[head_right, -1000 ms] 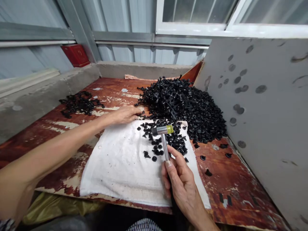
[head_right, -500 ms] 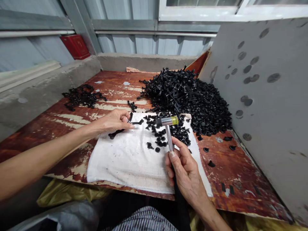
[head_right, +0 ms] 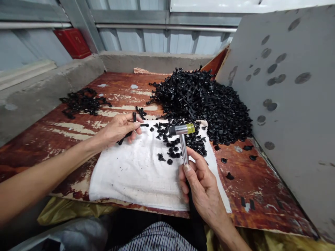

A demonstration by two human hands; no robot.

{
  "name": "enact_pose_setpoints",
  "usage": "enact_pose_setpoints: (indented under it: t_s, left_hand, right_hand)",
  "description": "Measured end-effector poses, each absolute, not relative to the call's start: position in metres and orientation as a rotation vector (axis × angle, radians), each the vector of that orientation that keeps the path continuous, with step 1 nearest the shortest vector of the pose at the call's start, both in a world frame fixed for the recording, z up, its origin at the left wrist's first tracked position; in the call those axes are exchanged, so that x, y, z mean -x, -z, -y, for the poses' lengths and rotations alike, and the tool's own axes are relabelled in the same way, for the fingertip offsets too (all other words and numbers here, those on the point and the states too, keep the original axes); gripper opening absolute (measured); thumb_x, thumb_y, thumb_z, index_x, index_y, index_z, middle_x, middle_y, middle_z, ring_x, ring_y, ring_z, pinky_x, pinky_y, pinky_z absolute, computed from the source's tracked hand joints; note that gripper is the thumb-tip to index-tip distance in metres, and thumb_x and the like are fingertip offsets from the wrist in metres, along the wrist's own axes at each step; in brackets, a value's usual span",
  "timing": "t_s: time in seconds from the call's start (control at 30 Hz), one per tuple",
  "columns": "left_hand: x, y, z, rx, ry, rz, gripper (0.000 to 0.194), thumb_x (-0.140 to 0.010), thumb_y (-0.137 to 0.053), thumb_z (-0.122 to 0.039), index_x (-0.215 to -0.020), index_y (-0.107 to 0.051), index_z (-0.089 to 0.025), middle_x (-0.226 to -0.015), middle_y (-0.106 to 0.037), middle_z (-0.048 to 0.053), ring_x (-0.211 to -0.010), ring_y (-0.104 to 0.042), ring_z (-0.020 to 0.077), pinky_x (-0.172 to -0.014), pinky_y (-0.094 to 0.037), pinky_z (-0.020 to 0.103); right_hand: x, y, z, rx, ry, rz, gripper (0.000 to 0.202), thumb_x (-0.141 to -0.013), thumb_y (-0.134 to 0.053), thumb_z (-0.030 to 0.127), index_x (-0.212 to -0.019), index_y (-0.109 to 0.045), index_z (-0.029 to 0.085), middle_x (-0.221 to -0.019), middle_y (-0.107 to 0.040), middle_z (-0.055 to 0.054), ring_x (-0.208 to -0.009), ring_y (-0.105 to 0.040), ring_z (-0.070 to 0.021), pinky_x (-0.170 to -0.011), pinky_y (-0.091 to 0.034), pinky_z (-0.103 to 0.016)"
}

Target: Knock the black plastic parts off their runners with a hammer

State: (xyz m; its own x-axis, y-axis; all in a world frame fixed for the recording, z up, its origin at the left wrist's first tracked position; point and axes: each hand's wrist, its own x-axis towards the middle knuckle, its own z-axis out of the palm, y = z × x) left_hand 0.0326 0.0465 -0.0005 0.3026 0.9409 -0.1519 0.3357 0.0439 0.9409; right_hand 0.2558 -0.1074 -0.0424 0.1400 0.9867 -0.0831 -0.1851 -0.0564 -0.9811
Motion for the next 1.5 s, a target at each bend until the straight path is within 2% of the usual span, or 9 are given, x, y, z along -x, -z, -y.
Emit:
enact_pose_setpoints:
  t_s: [0.13, 0.23, 0.37, 0.57, 0.73, 0.93, 1.13, 1.33, 1.5]
  left_hand:
    - [-0.027, 0.0, -0.041, -2.122, -0.595, -1.296, 0.024, -0.089, -0.044, -0.028, -0.108, -0.053, -0.018, -0.088, -0.059, 0.004, -0.078, -0.059, 0.019, -0.074, -0.05, 0.034]
    - [-0.022, 0.0, -0.036, -2.394, -0.343, -1.241, 0.026, -0.087, -0.04, -0.024, -0.109, -0.052, -0.017, -0.103, -0.06, 0.011, -0.103, -0.056, 0.0258, -0.093, -0.044, 0.041]
    - [-0.016, 0.005, -0.039, -2.387, -0.205, -1.339, 0.02, -0.082, -0.042, -0.019, -0.1, -0.052, -0.018, -0.091, -0.06, 0.008, -0.09, -0.058, 0.0237, -0.083, -0.044, 0.035]
    - [-0.02, 0.009, -0.048, -2.299, -0.21, -1.378, 0.022, -0.084, -0.048, -0.043, -0.077, -0.049, -0.022, -0.069, -0.054, -0.001, -0.066, -0.051, 0.0174, -0.061, -0.035, 0.028]
    - [-0.03, 0.002, -0.051, -2.147, -0.216, -1.364, 0.015, -0.073, -0.055, -0.023, -0.061, -0.047, -0.02, -0.058, -0.047, -0.003, -0.057, -0.043, 0.0127, -0.055, -0.03, 0.025]
    - [-0.032, -0.008, -0.052, -1.961, -0.34, -1.288, 0.011, -0.074, -0.052, -0.019, -0.064, -0.048, -0.02, -0.056, -0.046, -0.005, -0.051, -0.037, 0.0101, -0.049, -0.028, 0.023]
    - [-0.037, 0.001, -0.047, -2.224, -0.258, -1.42, 0.019, -0.081, -0.056, -0.037, -0.072, -0.05, -0.022, -0.059, -0.05, -0.003, -0.057, -0.044, 0.0145, -0.053, -0.029, 0.026]
    - [-0.041, 0.005, -0.048, -2.156, -0.206, -1.379, 0.02, -0.077, -0.053, -0.02, -0.06, -0.045, -0.021, -0.056, -0.043, -0.004, -0.054, -0.041, 0.0122, -0.054, -0.028, 0.026]
    - [-0.034, 0.005, -0.046, -2.273, -0.394, -1.329, 0.015, -0.085, -0.048, -0.023, -0.071, -0.042, -0.022, -0.066, -0.047, -0.002, -0.063, -0.045, 0.0146, -0.06, -0.032, 0.028]
  right_hand:
    - [-0.256, 0.043, 0.108, 1.186, -1.224, 0.941, 0.045, -0.089, -0.066, 0.047, -0.127, -0.052, 0.029, -0.067, -0.055, 0.006, -0.044, -0.045, -0.0085, -0.032, -0.04, -0.016]
    - [-0.256, 0.044, 0.108, 1.189, -1.222, 0.941, 0.045, -0.089, -0.066, 0.046, -0.129, -0.052, 0.029, -0.067, -0.055, 0.006, -0.043, -0.045, -0.0086, -0.032, -0.04, -0.017]
    - [-0.257, 0.044, 0.108, 1.183, -1.217, 0.934, 0.045, -0.089, -0.066, 0.045, -0.128, -0.052, 0.029, -0.066, -0.055, 0.006, -0.042, -0.044, -0.0076, -0.032, -0.04, -0.016]
    - [-0.256, 0.044, 0.109, 1.173, -1.2, 0.941, 0.045, -0.089, -0.067, 0.046, -0.127, -0.052, 0.028, -0.066, -0.055, 0.006, -0.043, -0.045, -0.0083, -0.032, -0.041, -0.016]
    - [-0.256, 0.044, 0.108, 1.169, -1.197, 0.942, 0.045, -0.088, -0.068, 0.047, -0.127, -0.053, 0.028, -0.067, -0.056, 0.006, -0.043, -0.045, -0.0078, -0.032, -0.041, -0.015]
    - [-0.258, 0.045, 0.108, 1.176, -1.202, 0.927, 0.046, -0.089, -0.067, 0.047, -0.129, -0.052, 0.028, -0.066, -0.055, 0.006, -0.044, -0.046, -0.0083, -0.032, -0.042, -0.016]
    - [-0.257, 0.045, 0.109, 1.153, -1.213, 0.93, 0.042, -0.09, -0.067, 0.044, -0.127, -0.054, 0.03, -0.067, -0.056, 0.006, -0.043, -0.046, -0.0077, -0.032, -0.043, -0.015]
    - [-0.259, 0.047, 0.108, 1.131, -1.222, 0.908, 0.04, -0.09, -0.068, 0.044, -0.126, -0.056, 0.033, -0.067, -0.056, 0.006, -0.043, -0.047, -0.0069, -0.032, -0.043, -0.014]
    - [-0.259, 0.048, 0.11, 1.17, -1.215, 0.902, 0.04, -0.09, -0.067, 0.044, -0.127, -0.058, 0.034, -0.067, -0.057, 0.005, -0.043, -0.048, -0.0077, -0.032, -0.044, -0.015]
